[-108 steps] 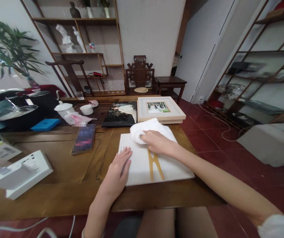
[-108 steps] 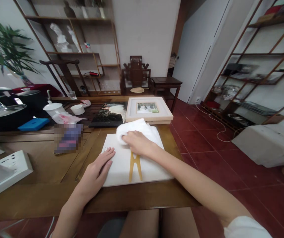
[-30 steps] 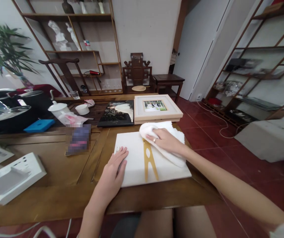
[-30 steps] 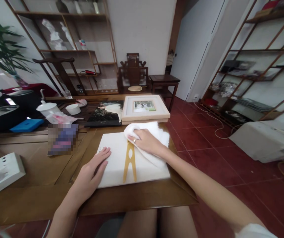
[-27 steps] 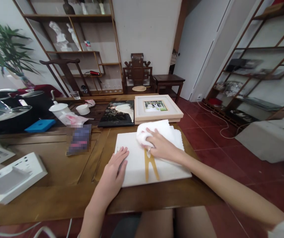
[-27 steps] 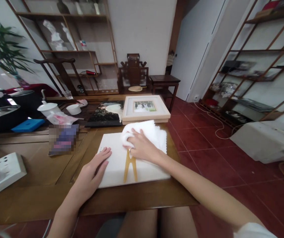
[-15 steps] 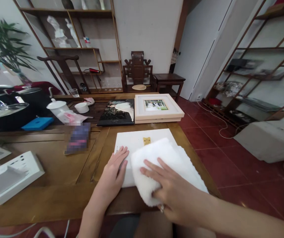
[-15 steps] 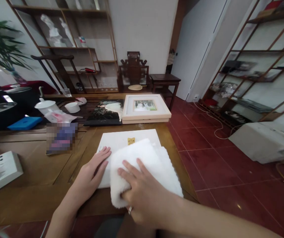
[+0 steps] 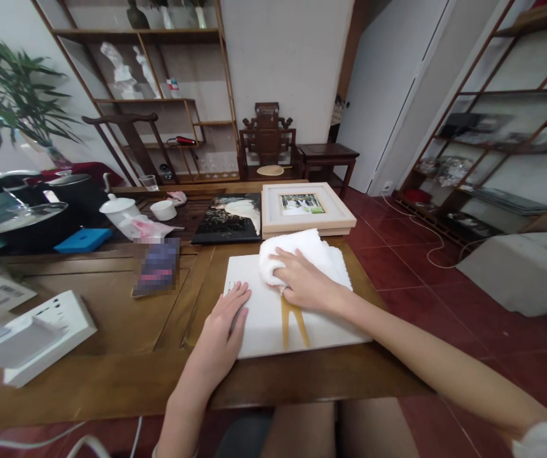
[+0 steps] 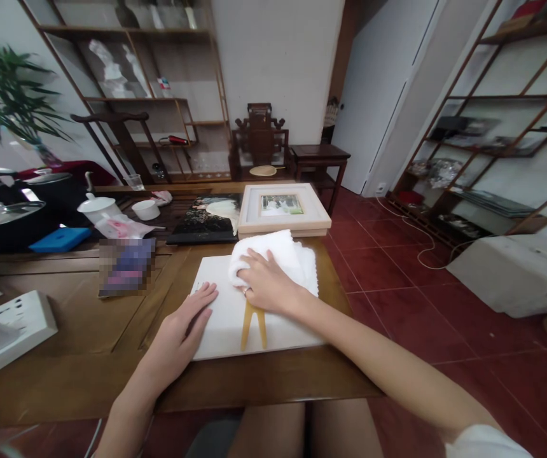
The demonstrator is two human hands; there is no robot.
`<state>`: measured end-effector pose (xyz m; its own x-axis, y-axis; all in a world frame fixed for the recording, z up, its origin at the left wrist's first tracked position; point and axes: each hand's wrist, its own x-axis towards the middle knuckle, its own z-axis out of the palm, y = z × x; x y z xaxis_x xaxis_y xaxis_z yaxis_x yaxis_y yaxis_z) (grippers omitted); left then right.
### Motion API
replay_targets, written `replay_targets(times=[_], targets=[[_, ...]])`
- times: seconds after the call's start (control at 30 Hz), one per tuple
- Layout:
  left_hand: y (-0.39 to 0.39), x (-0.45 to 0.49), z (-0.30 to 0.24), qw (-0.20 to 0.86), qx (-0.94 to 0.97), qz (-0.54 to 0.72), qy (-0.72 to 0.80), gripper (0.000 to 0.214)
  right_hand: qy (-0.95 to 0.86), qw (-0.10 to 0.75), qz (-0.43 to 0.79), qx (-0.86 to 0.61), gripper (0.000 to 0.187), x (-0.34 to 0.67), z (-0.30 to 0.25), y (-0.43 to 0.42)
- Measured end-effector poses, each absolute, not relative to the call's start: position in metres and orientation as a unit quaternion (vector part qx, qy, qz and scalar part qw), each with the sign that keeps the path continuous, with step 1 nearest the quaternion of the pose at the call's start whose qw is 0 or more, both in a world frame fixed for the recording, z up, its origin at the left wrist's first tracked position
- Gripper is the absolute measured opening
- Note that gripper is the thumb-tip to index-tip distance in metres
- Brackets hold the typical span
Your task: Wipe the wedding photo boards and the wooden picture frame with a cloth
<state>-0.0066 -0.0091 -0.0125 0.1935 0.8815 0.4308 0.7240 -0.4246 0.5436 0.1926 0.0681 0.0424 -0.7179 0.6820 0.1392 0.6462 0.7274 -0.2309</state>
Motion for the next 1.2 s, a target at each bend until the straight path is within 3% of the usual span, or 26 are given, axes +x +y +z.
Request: replay_targets(times=[0.37,0.8,1.2], targets=[[-0.008,-0.009,-0.015,0.109,0.77,0.346,0.525,0.036,-0.964,0.047,0.077,-0.251,0.015,0.211,0.058,-0.026],[-0.009,-0.007,-0.014,0.101,0.766,0.357,0.525,0.035,-0.905,0.129,0.063,-0.4,0.027,0.176,0.039,0.086],[-0.008,-0.009,-0.015,0.111,0.768,0.349,0.525,0.036,-0.97,0.04,0.079,-0.228,0.02,0.199,0.058,-0.04]])
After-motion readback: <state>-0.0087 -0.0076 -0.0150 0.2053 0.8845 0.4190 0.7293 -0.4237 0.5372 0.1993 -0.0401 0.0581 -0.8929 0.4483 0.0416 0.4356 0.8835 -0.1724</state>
